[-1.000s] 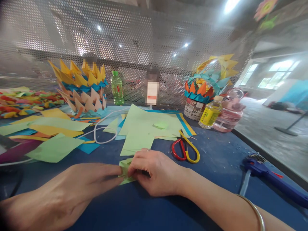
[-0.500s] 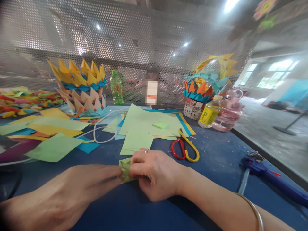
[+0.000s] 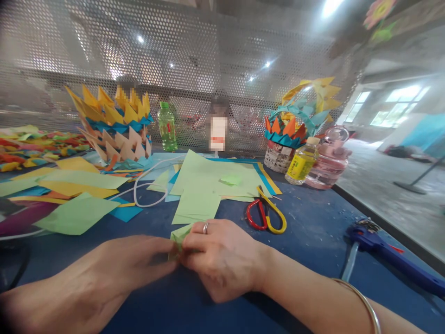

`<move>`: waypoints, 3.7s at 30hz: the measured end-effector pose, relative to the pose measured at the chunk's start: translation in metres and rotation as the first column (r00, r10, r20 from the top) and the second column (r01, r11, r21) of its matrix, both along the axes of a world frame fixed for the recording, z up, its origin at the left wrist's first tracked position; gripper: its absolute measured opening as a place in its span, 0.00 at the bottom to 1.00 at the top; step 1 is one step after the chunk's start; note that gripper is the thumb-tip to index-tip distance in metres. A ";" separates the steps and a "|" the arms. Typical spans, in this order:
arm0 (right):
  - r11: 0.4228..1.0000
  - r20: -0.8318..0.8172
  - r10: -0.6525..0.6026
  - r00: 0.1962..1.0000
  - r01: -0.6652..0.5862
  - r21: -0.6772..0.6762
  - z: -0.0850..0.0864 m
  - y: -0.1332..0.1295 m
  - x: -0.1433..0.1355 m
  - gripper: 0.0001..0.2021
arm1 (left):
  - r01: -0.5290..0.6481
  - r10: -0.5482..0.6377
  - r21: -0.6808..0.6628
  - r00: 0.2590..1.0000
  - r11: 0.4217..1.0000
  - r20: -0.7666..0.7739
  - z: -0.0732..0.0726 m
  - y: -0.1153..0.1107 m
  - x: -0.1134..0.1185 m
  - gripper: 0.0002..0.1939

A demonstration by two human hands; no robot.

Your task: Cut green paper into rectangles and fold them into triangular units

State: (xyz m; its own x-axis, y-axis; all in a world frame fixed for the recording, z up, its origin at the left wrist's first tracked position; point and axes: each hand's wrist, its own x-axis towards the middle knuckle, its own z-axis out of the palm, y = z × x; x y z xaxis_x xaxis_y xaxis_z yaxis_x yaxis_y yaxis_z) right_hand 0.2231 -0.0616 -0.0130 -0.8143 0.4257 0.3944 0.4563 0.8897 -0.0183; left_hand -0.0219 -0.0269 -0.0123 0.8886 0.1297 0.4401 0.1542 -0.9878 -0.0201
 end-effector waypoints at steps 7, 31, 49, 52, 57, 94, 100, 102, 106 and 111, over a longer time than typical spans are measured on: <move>1.000 -0.016 -0.006 1.000 0.006 0.017 0.001 0.002 0.002 0.11 | 0.038 -0.034 -0.070 0.997 0.997 0.065 0.000 0.002 0.002 0.23; 0.945 -0.215 -0.206 0.954 0.137 -0.297 0.001 0.012 0.008 0.15 | -0.168 0.173 -0.054 0.978 0.984 0.120 -0.004 0.006 -0.005 0.23; 0.919 -0.417 -0.376 0.827 0.275 -0.282 -0.001 -0.003 -0.014 0.16 | -0.046 0.435 -0.976 0.899 0.215 0.054 0.005 0.031 0.016 0.16; 0.796 -0.405 -0.564 0.719 0.343 -0.499 -0.001 -0.001 -0.016 0.22 | -0.022 0.479 -0.971 0.872 0.239 0.099 0.009 0.029 0.015 0.16; 0.741 -0.365 -0.561 0.743 0.255 -0.621 0.004 0.000 -0.022 0.04 | 0.007 0.511 -0.957 0.845 0.289 0.160 0.010 0.029 0.013 0.16; 0.968 -0.243 -0.248 0.938 0.248 -0.031 -0.005 -0.004 -0.017 0.07 | -0.154 0.185 -0.320 0.980 0.935 0.069 0.002 0.018 0.002 0.09; 0.856 -0.273 -0.476 0.836 0.370 -0.361 -0.007 -0.003 -0.019 0.12 | -0.302 0.332 -0.484 0.943 0.821 -0.024 -0.004 0.027 0.006 0.14; 0.771 -0.228 -0.577 0.784 0.431 -0.468 -0.005 -0.002 -0.020 0.14 | -0.373 0.386 -0.482 0.919 0.793 -0.078 -0.004 0.028 0.008 0.15; 0.684 -0.154 -0.654 0.740 0.493 -0.538 -0.002 -0.001 -0.023 0.13 | -0.472 0.462 -0.451 0.876 0.758 -0.141 -0.002 0.027 0.012 0.13; 0.693 -0.141 -0.652 0.745 0.509 -0.511 -0.003 0.000 -0.023 0.10 | -0.483 0.465 -0.439 0.871 0.758 -0.156 -0.001 0.025 0.013 0.06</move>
